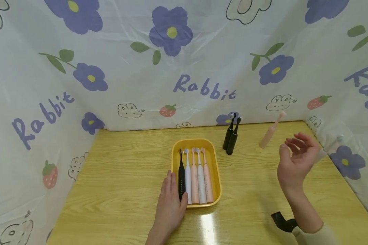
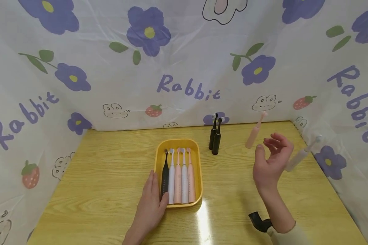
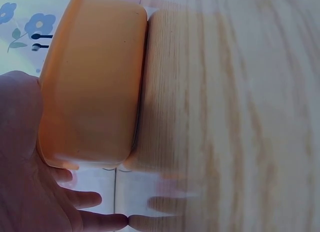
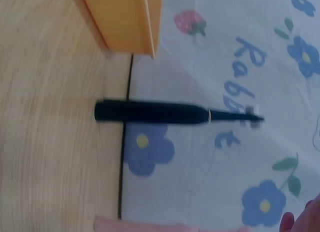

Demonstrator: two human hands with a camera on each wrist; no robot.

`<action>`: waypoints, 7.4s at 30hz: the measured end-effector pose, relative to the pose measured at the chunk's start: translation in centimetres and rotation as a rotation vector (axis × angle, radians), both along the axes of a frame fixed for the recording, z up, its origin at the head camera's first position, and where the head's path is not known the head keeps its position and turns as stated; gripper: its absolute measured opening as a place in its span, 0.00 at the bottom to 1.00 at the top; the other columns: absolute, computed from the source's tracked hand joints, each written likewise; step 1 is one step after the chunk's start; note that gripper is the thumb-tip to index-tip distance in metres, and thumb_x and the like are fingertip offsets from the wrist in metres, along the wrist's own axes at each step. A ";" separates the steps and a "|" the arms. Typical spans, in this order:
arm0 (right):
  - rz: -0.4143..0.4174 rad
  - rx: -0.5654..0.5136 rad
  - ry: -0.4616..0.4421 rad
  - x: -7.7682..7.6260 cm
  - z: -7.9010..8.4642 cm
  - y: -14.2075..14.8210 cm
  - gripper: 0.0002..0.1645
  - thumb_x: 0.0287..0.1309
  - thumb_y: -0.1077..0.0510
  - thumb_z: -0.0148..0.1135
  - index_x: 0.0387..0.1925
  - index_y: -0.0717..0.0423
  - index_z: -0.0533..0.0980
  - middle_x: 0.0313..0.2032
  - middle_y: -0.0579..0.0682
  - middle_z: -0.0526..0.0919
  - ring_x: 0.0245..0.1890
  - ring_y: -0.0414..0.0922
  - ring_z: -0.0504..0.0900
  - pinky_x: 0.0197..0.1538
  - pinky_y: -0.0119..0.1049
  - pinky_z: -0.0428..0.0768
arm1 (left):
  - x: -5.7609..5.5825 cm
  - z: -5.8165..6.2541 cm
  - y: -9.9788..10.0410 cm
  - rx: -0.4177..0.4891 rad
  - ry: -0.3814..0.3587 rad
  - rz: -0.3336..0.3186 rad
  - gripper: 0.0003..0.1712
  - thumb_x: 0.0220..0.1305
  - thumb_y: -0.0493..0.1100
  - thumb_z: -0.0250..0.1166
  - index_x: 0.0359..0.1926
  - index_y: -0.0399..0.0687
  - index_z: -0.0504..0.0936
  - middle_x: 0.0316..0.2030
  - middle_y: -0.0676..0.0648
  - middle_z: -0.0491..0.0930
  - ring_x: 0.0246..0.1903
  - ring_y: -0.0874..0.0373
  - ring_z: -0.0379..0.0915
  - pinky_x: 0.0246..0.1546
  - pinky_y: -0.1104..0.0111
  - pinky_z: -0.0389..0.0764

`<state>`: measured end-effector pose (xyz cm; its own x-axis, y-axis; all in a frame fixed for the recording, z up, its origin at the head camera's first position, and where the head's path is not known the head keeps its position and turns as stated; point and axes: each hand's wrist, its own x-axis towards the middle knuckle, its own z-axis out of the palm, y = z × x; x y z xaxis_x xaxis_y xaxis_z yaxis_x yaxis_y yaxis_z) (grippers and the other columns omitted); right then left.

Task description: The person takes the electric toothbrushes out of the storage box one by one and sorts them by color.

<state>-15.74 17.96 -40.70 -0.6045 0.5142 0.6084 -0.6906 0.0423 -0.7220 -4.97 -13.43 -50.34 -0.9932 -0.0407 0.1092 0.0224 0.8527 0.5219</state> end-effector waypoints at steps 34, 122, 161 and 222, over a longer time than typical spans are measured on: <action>0.554 0.166 -0.428 -0.2 -6.3 -13.0 0.31 0.67 0.77 0.49 0.71 0.69 0.61 0.65 0.64 0.69 0.61 0.62 0.74 0.58 0.31 0.78 | 0.1 0.1 -0.3 0.000 0.027 -0.003 0.45 0.73 0.48 0.61 0.77 0.27 0.52 0.79 0.32 0.48 0.73 0.32 0.53 0.66 0.41 0.66; 1.402 0.514 -0.972 -1.6 -6.8 -14.6 0.24 0.74 0.67 0.53 0.67 0.71 0.65 0.48 0.63 0.84 0.47 0.53 0.85 0.52 0.45 0.84 | -0.3 0.1 0.2 0.036 -0.061 0.024 0.45 0.74 0.51 0.59 0.79 0.30 0.50 0.80 0.36 0.45 0.69 0.36 0.62 0.65 0.43 0.69; 0.865 0.513 -0.505 -0.6 -2.2 -6.4 0.24 0.72 0.70 0.55 0.67 0.72 0.66 0.52 0.70 0.81 0.55 0.64 0.81 0.51 0.37 0.84 | -0.5 0.2 0.5 0.015 0.010 0.005 0.45 0.74 0.48 0.59 0.78 0.28 0.51 0.79 0.34 0.46 0.65 0.32 0.67 0.61 0.41 0.72; -0.195 0.539 -0.527 -6.5 -9.9 5.3 0.25 0.68 0.61 0.65 0.61 0.70 0.72 0.47 0.63 0.84 0.45 0.45 0.82 0.41 0.17 0.70 | -0.3 0.3 0.4 0.028 0.012 0.003 0.43 0.74 0.47 0.59 0.78 0.28 0.51 0.79 0.34 0.47 0.62 0.32 0.70 0.58 0.40 0.73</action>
